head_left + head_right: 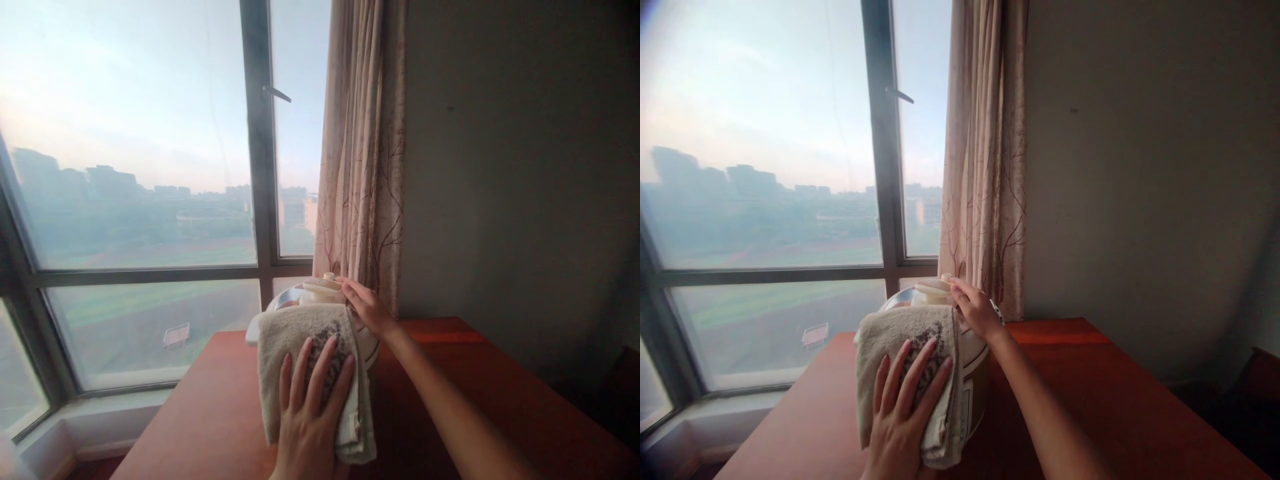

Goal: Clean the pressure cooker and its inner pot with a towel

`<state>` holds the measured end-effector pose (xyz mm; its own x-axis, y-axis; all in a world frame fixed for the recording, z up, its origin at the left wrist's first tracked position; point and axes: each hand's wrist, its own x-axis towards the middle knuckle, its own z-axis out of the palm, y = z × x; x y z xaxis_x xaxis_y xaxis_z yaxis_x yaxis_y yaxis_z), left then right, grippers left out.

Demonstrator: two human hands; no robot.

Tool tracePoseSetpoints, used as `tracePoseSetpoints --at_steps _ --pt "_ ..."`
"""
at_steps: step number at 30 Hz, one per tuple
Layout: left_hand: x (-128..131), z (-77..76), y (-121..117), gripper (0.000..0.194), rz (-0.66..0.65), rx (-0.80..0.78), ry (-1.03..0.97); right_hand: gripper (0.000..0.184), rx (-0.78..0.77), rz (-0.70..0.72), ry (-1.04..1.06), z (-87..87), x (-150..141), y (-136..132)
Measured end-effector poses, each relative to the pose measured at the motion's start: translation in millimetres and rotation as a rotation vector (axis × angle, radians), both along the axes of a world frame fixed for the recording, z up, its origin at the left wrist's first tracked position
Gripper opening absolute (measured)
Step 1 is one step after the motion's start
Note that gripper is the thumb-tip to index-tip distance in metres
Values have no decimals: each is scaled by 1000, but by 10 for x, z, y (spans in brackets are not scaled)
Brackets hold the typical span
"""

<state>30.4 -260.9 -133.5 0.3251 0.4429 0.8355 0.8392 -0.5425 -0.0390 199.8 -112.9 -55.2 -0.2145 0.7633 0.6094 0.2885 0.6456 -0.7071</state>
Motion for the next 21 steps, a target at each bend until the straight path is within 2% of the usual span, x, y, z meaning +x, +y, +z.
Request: tracePoseSetpoints --at_steps 5,10,14,21 --pt "134 171 57 83 -23 -7 198 67 -88 79 109 -9 110 42" --pt "-11 365 157 79 -33 3 269 65 -129 133 198 -8 151 52" --pt "-205 381 217 84 -34 36 268 60 -138 111 286 -29 237 -27" --pt "-614 327 349 82 -9 -25 154 54 -61 -78 180 -262 567 -274"
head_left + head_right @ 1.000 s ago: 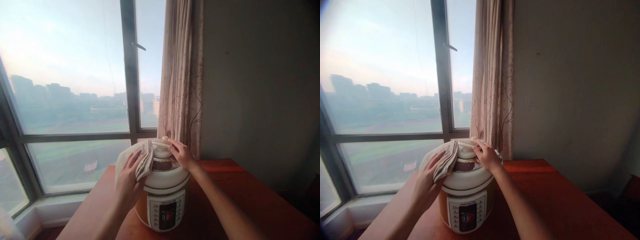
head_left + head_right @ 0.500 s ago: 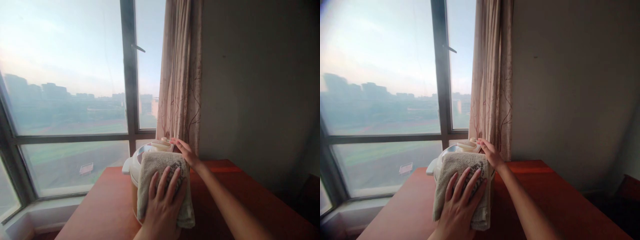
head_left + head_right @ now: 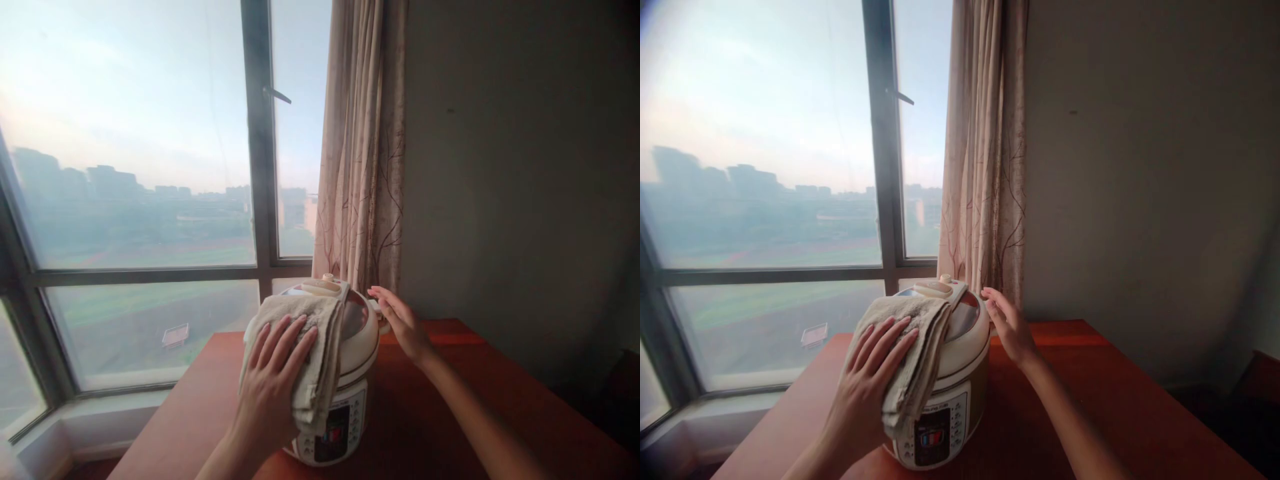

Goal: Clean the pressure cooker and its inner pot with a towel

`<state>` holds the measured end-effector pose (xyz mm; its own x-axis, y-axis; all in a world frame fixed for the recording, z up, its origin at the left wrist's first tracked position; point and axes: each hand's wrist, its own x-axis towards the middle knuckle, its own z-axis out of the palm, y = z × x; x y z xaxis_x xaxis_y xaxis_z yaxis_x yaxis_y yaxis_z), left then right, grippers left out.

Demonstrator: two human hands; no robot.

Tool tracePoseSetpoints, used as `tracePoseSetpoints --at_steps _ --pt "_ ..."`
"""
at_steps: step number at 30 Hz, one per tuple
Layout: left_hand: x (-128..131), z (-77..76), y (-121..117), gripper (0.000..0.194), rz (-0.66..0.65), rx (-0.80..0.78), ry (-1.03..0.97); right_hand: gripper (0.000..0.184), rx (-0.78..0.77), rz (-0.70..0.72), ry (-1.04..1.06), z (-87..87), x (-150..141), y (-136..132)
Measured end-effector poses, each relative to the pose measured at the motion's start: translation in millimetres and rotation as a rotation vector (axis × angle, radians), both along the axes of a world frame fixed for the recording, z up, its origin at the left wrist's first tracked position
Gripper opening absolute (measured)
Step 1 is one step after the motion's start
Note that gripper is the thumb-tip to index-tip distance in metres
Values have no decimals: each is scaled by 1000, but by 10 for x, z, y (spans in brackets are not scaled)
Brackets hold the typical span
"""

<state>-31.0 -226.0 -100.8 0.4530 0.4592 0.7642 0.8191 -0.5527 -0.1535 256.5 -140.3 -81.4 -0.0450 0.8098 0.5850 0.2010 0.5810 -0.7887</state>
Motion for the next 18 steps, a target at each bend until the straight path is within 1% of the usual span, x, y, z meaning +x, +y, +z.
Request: tracePoseSetpoints --at_steps 3,6,9,12,16,18 --pt "-150 -37 88 74 -33 -61 -157 51 30 -74 -28 -121 117 -84" --pt "-163 -83 130 64 -85 -61 -304 47 33 -105 -17 -223 151 -158" --pt "-42 -112 86 57 -80 -62 -393 44 24 -122 7 -320 84 -285" --pt "121 -123 -11 56 -61 -77 -434 41 11 -157 24 -453 -52 -519" --pt "322 -138 -123 59 -4 -57 -461 36 42 -265 53 -735 -265 -905" --pt "429 -151 -171 61 22 -37 -457 35 56 -278 52 -883 -377 -1048"
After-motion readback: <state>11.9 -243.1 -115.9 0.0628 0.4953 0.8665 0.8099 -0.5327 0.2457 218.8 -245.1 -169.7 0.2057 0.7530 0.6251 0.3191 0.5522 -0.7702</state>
